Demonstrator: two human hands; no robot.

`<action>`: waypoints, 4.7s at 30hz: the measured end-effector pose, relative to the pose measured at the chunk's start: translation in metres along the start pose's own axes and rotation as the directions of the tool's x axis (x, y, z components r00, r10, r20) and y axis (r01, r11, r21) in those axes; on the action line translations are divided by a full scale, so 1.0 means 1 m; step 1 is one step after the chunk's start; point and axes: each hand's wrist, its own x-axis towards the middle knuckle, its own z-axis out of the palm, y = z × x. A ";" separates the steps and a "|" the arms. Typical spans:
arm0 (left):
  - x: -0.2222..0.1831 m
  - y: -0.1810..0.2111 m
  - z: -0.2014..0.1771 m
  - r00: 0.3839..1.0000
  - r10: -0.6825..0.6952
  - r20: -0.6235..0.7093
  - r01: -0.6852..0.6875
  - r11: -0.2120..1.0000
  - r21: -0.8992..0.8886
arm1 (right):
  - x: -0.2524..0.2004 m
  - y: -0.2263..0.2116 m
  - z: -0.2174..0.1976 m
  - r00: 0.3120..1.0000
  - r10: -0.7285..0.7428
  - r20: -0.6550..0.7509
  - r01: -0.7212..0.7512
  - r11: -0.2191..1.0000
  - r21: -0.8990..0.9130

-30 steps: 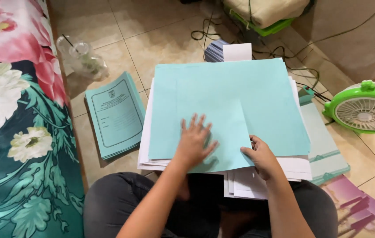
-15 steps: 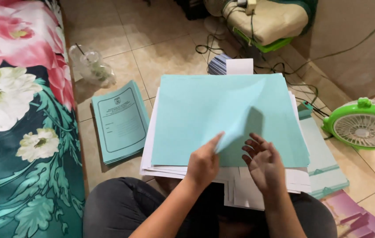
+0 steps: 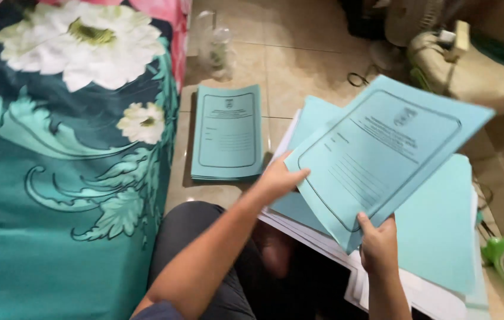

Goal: Assembling light blue folders by folding covers and placing them onto stacks of paper.

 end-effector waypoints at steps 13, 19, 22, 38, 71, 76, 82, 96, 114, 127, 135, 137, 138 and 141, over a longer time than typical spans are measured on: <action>0.091 -0.148 -0.183 0.678 0.001 -0.735 0.337 0.888 0.312 | 0.176 0.083 0.255 0.922 -0.251 0.296 0.357 0.847 -0.393; 0.104 -0.169 -0.181 0.684 -0.350 -0.640 0.528 0.843 0.103 | 0.200 0.153 0.286 0.956 0.017 0.294 0.220 0.625 -0.749; 0.104 -0.176 -0.176 0.652 -0.356 -0.670 0.581 0.802 0.139 | 0.211 0.170 0.280 0.957 0.150 0.250 0.100 0.637 -0.764; 0.107 -0.171 -0.169 0.694 -0.570 -0.440 0.704 0.664 0.252 | 0.254 0.247 0.287 0.916 0.265 0.301 0.077 0.620 -0.781; -0.015 -0.052 0.159 0.527 0.468 0.709 -0.831 0.109 0.545 | 0.008 0.053 -0.195 0.903 -0.430 -0.010 0.338 0.724 -0.602; -0.014 -0.052 0.156 0.364 0.521 0.772 -0.906 0.008 0.422 | 0.006 0.046 -0.192 0.895 -0.446 0.020 0.370 0.716 -0.592; -0.042 -0.020 0.141 0.314 0.696 0.645 -0.838 -0.117 0.534 | 0.007 0.070 -0.225 0.801 -0.586 -0.120 0.321 0.591 -0.740; -0.083 -0.005 0.043 0.606 0.502 0.617 -0.783 0.235 0.577 | 0.007 0.052 -0.188 0.950 0.290 -0.118 -0.303 0.945 -0.126; 0.041 -0.053 0.215 0.595 0.338 0.729 -0.801 0.185 0.569 | 0.013 0.100 -0.159 0.990 -0.058 -0.128 -0.017 0.853 -0.522; 0.038 -0.046 0.213 0.585 0.287 0.758 -0.810 0.184 0.556 | -0.017 0.054 -0.148 0.925 0.096 0.368 0.247 0.583 -0.774; 0.041 -0.058 0.221 0.683 0.266 0.681 -0.730 0.218 0.647 | 0.042 0.093 -0.160 0.881 -0.148 0.448 0.458 0.037 -0.888; 0.041 -0.055 0.220 0.690 0.234 0.686 -0.724 0.214 0.656 | 0.084 0.097 -0.159 0.872 -0.164 0.462 0.469 0.006 -0.883; 0.041 -0.053 0.220 0.694 0.199 0.692 -0.720 0.202 0.664 | 0.105 0.099 -0.158 0.862 -0.185 0.472 0.477 -0.020 -0.879; 0.042 -0.048 0.221 0.699 0.132 0.703 -0.712 0.225 0.666 | 0.187 0.108 -0.159 0.890 -0.095 0.445 0.446 -0.008 -0.895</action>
